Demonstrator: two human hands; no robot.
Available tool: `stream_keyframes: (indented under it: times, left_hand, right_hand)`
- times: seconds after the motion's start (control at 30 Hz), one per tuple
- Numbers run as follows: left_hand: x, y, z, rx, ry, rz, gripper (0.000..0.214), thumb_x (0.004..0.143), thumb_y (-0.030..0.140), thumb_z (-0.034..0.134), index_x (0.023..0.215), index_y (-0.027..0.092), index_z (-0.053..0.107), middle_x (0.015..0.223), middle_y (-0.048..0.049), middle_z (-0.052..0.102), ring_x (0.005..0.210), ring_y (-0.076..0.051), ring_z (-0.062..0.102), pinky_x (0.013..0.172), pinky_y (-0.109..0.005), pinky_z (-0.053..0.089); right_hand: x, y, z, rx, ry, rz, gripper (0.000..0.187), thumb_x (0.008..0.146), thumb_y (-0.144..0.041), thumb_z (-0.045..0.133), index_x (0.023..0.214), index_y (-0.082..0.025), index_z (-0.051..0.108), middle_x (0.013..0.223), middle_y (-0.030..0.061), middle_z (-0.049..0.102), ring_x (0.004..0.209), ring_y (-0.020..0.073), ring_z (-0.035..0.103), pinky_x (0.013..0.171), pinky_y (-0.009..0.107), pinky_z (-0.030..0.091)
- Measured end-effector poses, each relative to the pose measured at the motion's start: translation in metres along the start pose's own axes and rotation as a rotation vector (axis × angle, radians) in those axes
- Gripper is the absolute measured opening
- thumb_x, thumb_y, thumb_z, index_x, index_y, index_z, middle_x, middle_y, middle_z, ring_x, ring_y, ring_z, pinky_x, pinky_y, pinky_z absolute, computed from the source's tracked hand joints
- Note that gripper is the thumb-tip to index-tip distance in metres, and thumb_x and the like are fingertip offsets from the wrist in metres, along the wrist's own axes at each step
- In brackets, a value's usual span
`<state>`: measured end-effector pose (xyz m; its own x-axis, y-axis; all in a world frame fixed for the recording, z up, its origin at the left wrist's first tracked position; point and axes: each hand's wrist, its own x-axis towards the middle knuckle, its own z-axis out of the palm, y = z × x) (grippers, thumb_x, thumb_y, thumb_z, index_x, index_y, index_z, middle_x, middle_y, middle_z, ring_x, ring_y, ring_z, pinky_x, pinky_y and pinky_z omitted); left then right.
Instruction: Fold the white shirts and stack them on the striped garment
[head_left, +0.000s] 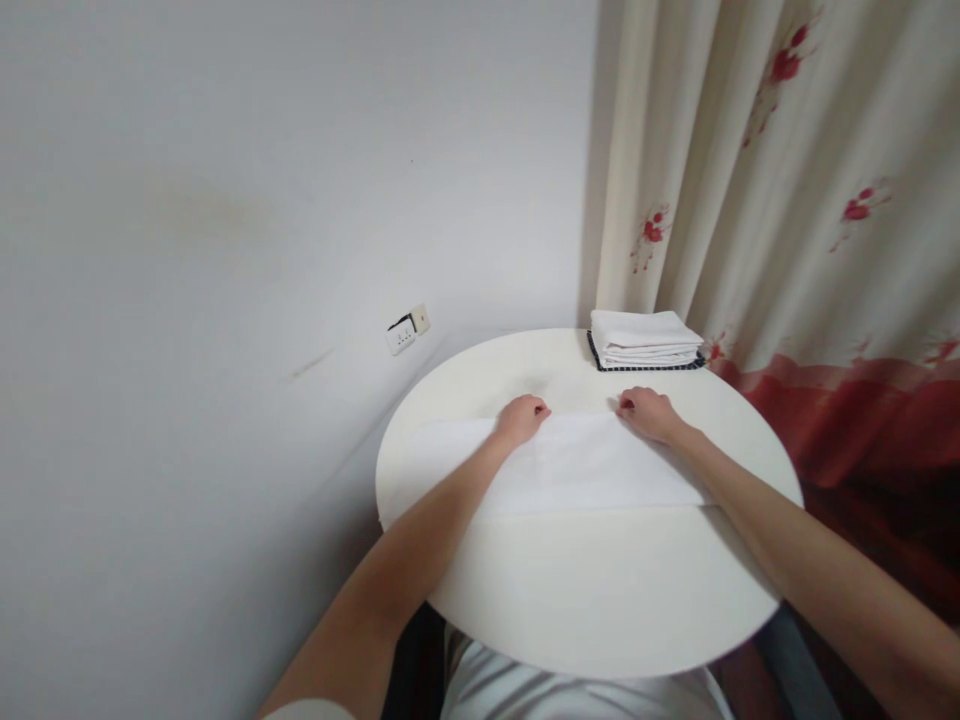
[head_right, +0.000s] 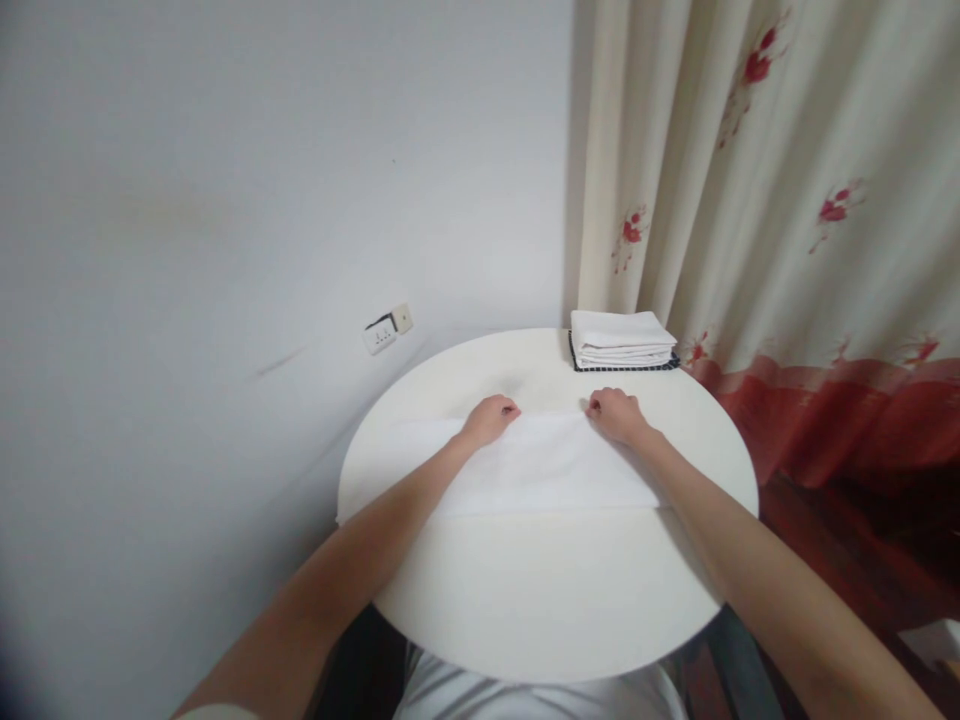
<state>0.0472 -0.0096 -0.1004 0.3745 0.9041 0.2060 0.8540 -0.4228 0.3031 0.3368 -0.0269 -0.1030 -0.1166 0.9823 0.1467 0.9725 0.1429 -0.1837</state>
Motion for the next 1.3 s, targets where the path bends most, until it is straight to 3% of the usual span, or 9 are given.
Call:
stream_keyframes:
  times: [0.13, 0.23, 0.37, 0.5, 0.63, 0.73, 0.9, 1.03, 1.3]
  left_hand:
    - [0.0, -0.004, -0.004, 0.009, -0.012, -0.007, 0.019, 0.093, 0.032, 0.061, 0.096, 0.02, 0.075, 0.1, -0.0075, 0.074, 0.094, -0.021, 0.068, 0.087, -0.029, 0.051]
    - [0.0, -0.007, -0.006, 0.012, -0.019, 0.005, 0.018, 0.092, 0.031, 0.062, 0.098, 0.02, 0.075, 0.102, -0.0073, 0.074, 0.094, -0.021, 0.068, 0.086, -0.029, 0.051]
    - [-0.001, -0.007, -0.013, 0.017, -0.062, 0.045, 0.018, 0.092, 0.028, 0.062, 0.097, 0.019, 0.077, 0.099, -0.0066, 0.075, 0.093, -0.02, 0.069, 0.086, -0.027, 0.05]
    - [-0.005, -0.005, -0.02, 0.044, -0.073, 0.06, 0.021, 0.093, 0.023, 0.058, 0.099, 0.019, 0.078, 0.104, -0.0065, 0.076, 0.098, -0.021, 0.068, 0.091, -0.027, 0.049]
    - [-0.007, -0.002, -0.023, 0.081, -0.053, 0.044, 0.027, 0.094, 0.018, 0.052, 0.102, 0.021, 0.078, 0.11, -0.006, 0.075, 0.105, -0.022, 0.066, 0.095, -0.029, 0.048]
    - [-0.008, -0.001, -0.024, 0.11, -0.052, 0.033, 0.027, 0.094, 0.018, 0.052, 0.102, 0.023, 0.078, 0.111, -0.0053, 0.075, 0.106, -0.022, 0.066, 0.094, -0.03, 0.049]
    - [-0.012, -0.003, -0.03, 0.163, -0.06, -0.009, 0.022, 0.093, 0.02, 0.057, 0.099, 0.023, 0.078, 0.111, -0.006, 0.075, 0.106, -0.023, 0.066, 0.092, -0.031, 0.049]
    - [-0.015, -0.004, -0.034, 0.195, -0.06, -0.06, 0.02, 0.091, 0.022, 0.06, 0.097, 0.024, 0.079, 0.108, -0.0066, 0.076, 0.103, -0.024, 0.067, 0.089, -0.032, 0.051]
    - [-0.018, 0.005, -0.036, 0.228, -0.046, -0.056, 0.026, 0.094, 0.018, 0.051, 0.102, 0.018, 0.076, 0.114, -0.0122, 0.074, 0.109, -0.026, 0.067, 0.095, -0.037, 0.05]
  right_hand:
    - [-0.011, -0.011, -0.012, -0.034, 0.023, 0.02, 0.033, 0.095, -0.034, 0.054, 0.12, -0.019, 0.067, 0.13, 0.0177, 0.062, 0.121, 0.0347, 0.053, 0.098, 0.047, 0.04]
    - [-0.027, -0.034, -0.014, -0.002, -0.035, -0.061, 0.044, 0.096, -0.039, 0.051, 0.133, -0.019, 0.061, 0.144, 0.0187, 0.053, 0.131, 0.0371, 0.046, 0.104, 0.053, 0.038]
    - [-0.05, -0.072, 0.0, 0.064, -0.15, -0.214, 0.062, 0.099, -0.053, 0.042, 0.151, -0.019, 0.043, 0.162, 0.0188, 0.031, 0.147, 0.0374, 0.028, 0.113, 0.06, 0.027]
    - [-0.057, -0.092, 0.013, 0.109, -0.223, -0.245, 0.069, 0.101, -0.057, 0.03, 0.158, -0.018, 0.03, 0.167, 0.0167, 0.016, 0.153, 0.0339, 0.012, 0.117, 0.063, 0.014]
    - [-0.05, -0.09, 0.017, 0.118, -0.174, -0.261, 0.068, 0.102, -0.054, 0.029, 0.158, -0.014, 0.031, 0.166, 0.0167, 0.019, 0.154, 0.0319, 0.013, 0.118, 0.063, 0.012]
    - [-0.042, -0.081, 0.018, 0.099, -0.151, -0.243, 0.06, 0.104, -0.046, 0.029, 0.157, -0.019, 0.033, 0.165, 0.014, 0.023, 0.153, 0.0296, 0.017, 0.118, 0.06, 0.015]
    - [-0.025, -0.048, 0.012, 0.021, -0.051, -0.099, 0.046, 0.101, -0.023, 0.034, 0.142, -0.02, 0.055, 0.151, 0.0145, 0.05, 0.141, 0.0283, 0.042, 0.113, 0.048, 0.03]
    - [-0.016, -0.021, 0.003, 0.004, 0.011, 0.036, 0.038, 0.1, -0.03, 0.04, 0.121, -0.018, 0.07, 0.129, 0.0181, 0.064, 0.121, 0.0319, 0.056, 0.101, 0.047, 0.04]
    - [-0.014, -0.015, 0.001, 0.0, 0.057, 0.105, 0.032, 0.099, -0.029, 0.044, 0.107, -0.021, 0.074, 0.119, 0.0145, 0.068, 0.113, 0.0299, 0.057, 0.095, 0.045, 0.04]
